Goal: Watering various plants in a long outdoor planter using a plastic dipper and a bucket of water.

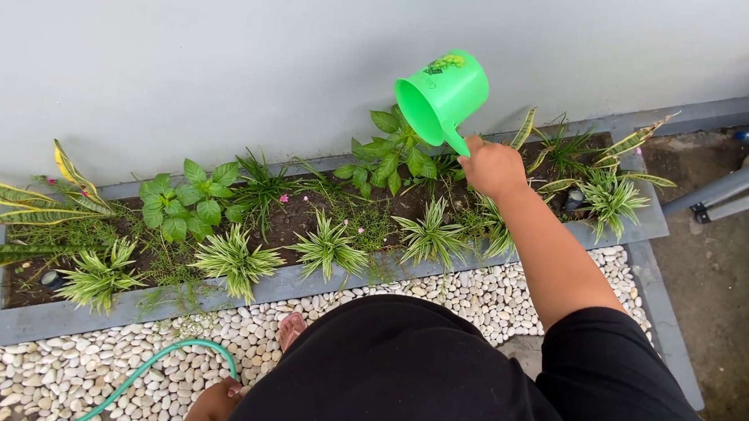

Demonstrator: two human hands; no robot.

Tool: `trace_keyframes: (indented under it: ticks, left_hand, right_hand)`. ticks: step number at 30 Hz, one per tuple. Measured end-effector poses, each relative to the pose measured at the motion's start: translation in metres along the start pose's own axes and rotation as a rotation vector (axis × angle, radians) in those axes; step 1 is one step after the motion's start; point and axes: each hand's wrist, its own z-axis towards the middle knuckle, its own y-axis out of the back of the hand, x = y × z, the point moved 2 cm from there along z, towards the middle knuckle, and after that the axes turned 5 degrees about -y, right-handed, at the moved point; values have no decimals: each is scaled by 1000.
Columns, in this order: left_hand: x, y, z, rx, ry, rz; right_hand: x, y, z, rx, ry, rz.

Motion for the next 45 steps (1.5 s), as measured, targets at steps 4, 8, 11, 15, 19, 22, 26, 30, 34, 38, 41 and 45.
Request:
trace_keyframes:
  ticks: [4,8,11,15,19,22,26,30,34,38,41,45]
  left_hand:
    - [-29,-20,-32,14,20,-76]
    - [-38,-31,-40,4,27,-96]
    - [-39,-36,-40,-5,28,-102]
    - [-38,-39,-35,-14,23,-93]
    - [-33,-35,-22,-13,18,-66]
    - [-36,-28,-8,-29,-53,-13]
    - [-53,-16,0,4,-87,60]
    - [-68,-4,3,-3,-135,113]
    - [-80,5,4,5,-148,157]
    - [-92,13,2,4,-158,214]
    - [-96,16,4,9,-166,241]
    - [-103,15,6,8,-178,270]
  right_hand:
    - [-13,6,12,11,-1,-11]
    - [-21,21,9,-46,43,32]
    - [-28,26,13,-50,13,125]
    - [-43,28,4,-90,-124,585]
    - [-47,59,-26,10,-377,849]
    - [-76,54,-44,11,-359,840]
    - [-120,27,-62,9,-129,378]
    - [-140,16,-88,-76,136,36]
    - [-154,0,-105,-127,182,-120]
    - [-165,-15,-116,-191,190,-188]
    - [-173,-27,-124,-227,191,-195]
    - [-177,-27,-130,-121,123,-139]
